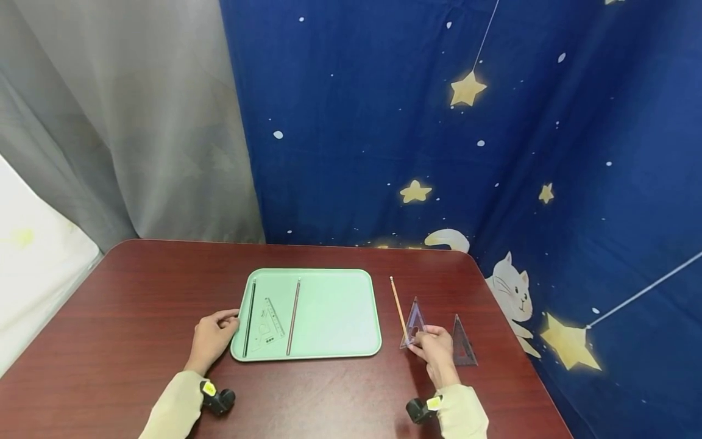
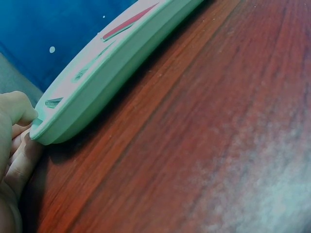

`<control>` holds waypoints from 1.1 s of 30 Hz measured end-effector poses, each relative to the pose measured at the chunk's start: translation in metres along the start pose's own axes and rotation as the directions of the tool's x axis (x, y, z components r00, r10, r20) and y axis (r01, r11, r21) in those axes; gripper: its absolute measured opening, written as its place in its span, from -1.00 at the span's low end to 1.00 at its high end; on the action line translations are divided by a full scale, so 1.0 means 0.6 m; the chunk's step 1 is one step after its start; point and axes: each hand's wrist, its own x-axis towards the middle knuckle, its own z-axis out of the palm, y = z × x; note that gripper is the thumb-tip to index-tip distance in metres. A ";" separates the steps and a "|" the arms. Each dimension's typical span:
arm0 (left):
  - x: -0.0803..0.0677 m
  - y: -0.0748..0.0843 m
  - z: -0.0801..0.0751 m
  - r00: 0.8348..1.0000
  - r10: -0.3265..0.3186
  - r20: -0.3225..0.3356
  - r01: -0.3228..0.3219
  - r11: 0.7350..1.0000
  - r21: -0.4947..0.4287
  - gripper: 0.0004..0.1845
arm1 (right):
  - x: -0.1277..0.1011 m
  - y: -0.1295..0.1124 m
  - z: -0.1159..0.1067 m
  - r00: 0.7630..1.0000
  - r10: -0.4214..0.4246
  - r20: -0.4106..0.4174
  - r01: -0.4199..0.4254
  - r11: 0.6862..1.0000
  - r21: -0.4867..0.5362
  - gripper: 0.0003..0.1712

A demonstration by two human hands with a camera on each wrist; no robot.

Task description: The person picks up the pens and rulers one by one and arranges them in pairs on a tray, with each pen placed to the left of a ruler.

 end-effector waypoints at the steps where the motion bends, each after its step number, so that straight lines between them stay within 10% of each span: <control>1: 0.000 0.000 0.000 1.000 0.000 -0.001 0.000 1.000 0.002 -0.70 | -0.001 0.000 0.002 1.000 -0.001 0.007 0.001 1.000 0.005 -0.71; 33: 0.001 -0.005 0.004 0.999 0.028 -0.028 -0.029 0.999 -0.022 -0.72 | -0.034 0.034 0.133 0.985 -0.005 0.172 -0.006 0.998 0.067 -0.60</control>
